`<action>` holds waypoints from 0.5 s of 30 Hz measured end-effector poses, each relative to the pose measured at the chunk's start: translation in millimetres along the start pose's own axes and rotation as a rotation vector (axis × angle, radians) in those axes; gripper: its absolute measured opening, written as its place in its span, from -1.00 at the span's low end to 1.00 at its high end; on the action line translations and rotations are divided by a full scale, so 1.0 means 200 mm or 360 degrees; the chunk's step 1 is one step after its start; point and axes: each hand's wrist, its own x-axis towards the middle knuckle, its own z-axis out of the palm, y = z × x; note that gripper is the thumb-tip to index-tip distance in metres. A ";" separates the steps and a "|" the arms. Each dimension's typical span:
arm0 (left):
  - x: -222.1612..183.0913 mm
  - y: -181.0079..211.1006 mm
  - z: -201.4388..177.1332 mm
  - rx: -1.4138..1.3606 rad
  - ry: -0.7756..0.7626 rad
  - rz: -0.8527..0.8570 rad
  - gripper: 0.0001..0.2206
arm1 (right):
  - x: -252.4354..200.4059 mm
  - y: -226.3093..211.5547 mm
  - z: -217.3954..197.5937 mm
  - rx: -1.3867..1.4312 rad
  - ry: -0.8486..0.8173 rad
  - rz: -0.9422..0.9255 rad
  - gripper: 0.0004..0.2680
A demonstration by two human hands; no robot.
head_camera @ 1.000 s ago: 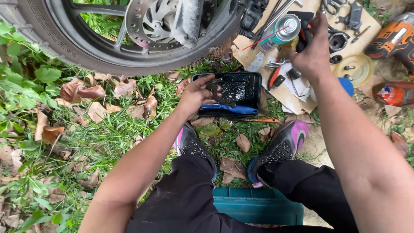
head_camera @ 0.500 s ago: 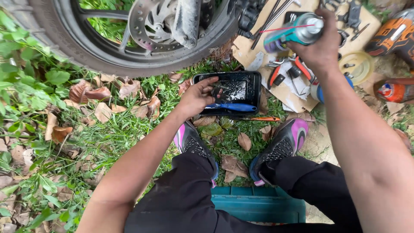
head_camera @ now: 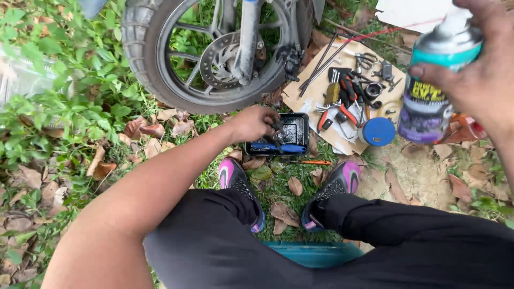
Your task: Scrubbing a motorcycle brake caliper body with a brush and cleaning fluid in a tray to remove grime.
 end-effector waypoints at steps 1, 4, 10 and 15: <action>-0.01 0.02 0.02 0.0000 0.0015 0.0002 -0.55 | -0.04 -0.08 -0.02 0.0001 0.0006 -0.0014 -0.33; 0.03 0.03 0.08 -0.0270 0.0105 -0.0146 -0.58 | -0.18 -0.24 -0.03 -0.0031 -0.0207 0.0326 -0.14; 0.19 -0.12 0.21 -0.0953 0.0233 -0.0285 -0.41 | -0.46 -0.23 0.20 -0.0281 -0.0449 0.0258 -0.22; 0.22 -0.05 0.25 -0.0466 0.0169 -0.0374 -0.50 | -0.54 -0.21 0.41 -0.0302 -0.0294 0.0051 -0.42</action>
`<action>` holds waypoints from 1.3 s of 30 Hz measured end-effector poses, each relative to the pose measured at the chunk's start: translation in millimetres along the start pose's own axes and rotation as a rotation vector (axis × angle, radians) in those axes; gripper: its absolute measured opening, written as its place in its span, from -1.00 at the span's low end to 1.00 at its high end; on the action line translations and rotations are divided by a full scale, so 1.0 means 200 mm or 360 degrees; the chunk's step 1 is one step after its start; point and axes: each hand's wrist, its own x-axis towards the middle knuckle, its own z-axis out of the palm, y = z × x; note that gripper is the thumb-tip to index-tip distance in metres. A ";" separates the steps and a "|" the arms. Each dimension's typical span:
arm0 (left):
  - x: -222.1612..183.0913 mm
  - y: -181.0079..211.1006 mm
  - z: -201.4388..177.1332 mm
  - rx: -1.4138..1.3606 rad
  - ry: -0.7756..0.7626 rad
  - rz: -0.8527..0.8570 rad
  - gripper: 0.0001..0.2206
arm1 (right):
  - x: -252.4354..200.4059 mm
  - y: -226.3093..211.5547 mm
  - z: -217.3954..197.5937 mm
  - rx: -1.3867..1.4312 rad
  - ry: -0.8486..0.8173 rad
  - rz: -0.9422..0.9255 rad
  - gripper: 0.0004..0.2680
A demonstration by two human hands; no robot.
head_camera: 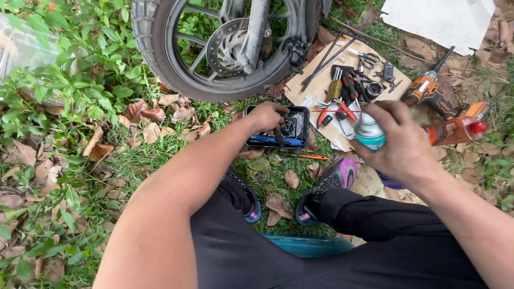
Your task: Scrubbing a motorcycle brake caliper body with a brush and cleaning fluid in a tray to remove grime.
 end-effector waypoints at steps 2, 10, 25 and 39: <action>0.00 0.01 0.00 -0.0072 -0.0030 -0.0005 -0.50 | 0.03 0.02 0.07 -0.0079 0.0039 -0.0113 -0.42; 0.11 0.02 -0.02 -0.0306 -0.0123 -0.0033 -0.51 | 0.06 0.02 0.17 -0.0097 0.0083 -0.0338 -0.49; 0.24 -0.01 -0.01 -0.0165 -0.0009 0.0070 -0.57 | 0.06 0.05 0.17 -0.0105 0.0035 -0.0289 -0.43; 0.18 0.08 0.00 -0.0156 -0.0041 0.0092 -0.61 | 0.03 0.07 0.15 -0.0103 0.0100 -0.0342 -0.45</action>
